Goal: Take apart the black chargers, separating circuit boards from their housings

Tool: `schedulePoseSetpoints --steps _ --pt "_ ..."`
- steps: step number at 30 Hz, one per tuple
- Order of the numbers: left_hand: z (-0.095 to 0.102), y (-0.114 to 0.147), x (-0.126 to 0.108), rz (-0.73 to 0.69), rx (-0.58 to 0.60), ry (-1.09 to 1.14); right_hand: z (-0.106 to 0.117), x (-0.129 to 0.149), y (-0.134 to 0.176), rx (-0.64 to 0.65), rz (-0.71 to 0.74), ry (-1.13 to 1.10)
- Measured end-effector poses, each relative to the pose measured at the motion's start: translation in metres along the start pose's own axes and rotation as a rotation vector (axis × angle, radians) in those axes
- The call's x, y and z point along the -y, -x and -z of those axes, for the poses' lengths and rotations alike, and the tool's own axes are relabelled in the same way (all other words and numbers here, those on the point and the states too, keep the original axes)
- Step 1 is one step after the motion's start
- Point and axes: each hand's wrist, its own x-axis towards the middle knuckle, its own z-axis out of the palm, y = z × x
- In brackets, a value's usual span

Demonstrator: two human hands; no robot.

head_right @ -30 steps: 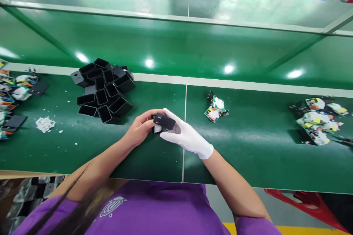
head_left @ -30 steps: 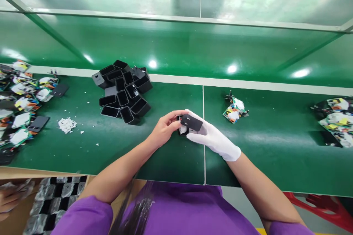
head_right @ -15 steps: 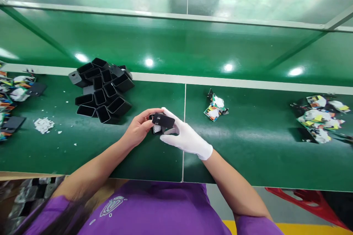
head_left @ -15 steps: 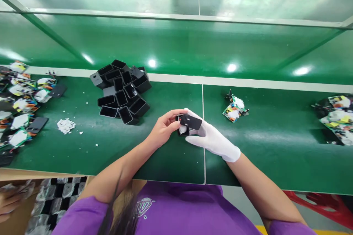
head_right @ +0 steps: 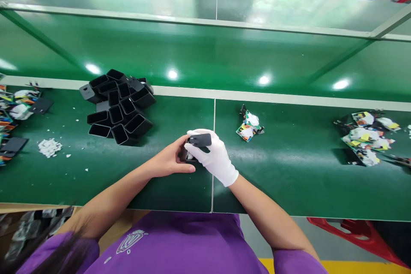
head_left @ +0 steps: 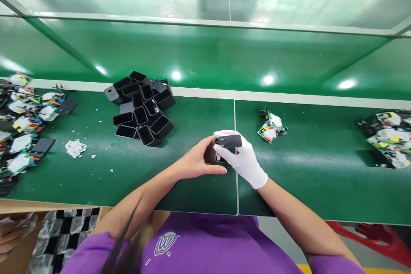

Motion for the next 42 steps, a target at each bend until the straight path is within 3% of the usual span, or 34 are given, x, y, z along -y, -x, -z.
schedulePoseSetpoints --steps 4,10,20,25,28,30,32,34,37,40,42 --pt "0.0 0.002 -0.01 0.085 0.026 -0.039 0.0 0.0 -0.003 -0.072 -0.021 0.041" --pt "0.001 0.003 -0.023 0.063 -0.035 -0.063 0.001 0.001 -0.003 -0.146 0.056 0.063" --pt "0.006 0.0 -0.02 0.035 0.009 -0.115 0.008 0.005 0.001 -0.095 0.002 0.026" --pt "0.012 -0.005 -0.017 -0.132 -0.204 -0.434 -0.003 -0.002 -0.006 -0.073 -0.151 -0.187" --pt "0.016 0.0 -0.02 -0.277 -0.374 -0.626 -0.01 -0.006 -0.011 0.067 -0.362 -0.477" --pt "0.019 0.006 -0.026 -0.328 -0.441 -0.736 -0.008 -0.007 -0.012 0.119 -0.403 -0.561" --pt "0.021 0.013 -0.036 -0.326 -0.477 -0.834 -0.001 -0.004 -0.012 0.018 -0.271 -0.451" --pt "0.019 0.017 -0.05 -0.29 -0.493 -0.934 0.006 0.002 -0.01 -0.082 -0.024 -0.204" --pt "0.008 0.016 -0.072 -0.201 -0.504 -1.062 0.007 0.012 -0.006 0.004 0.223 0.062" --pt "-0.003 0.009 -0.086 -0.183 -0.441 -1.035 0.002 0.017 -0.004 -0.024 0.123 0.063" --pt "-0.005 0.002 -0.086 -0.265 -0.378 -0.909 0.001 0.017 -0.004 -0.081 0.0 0.01"
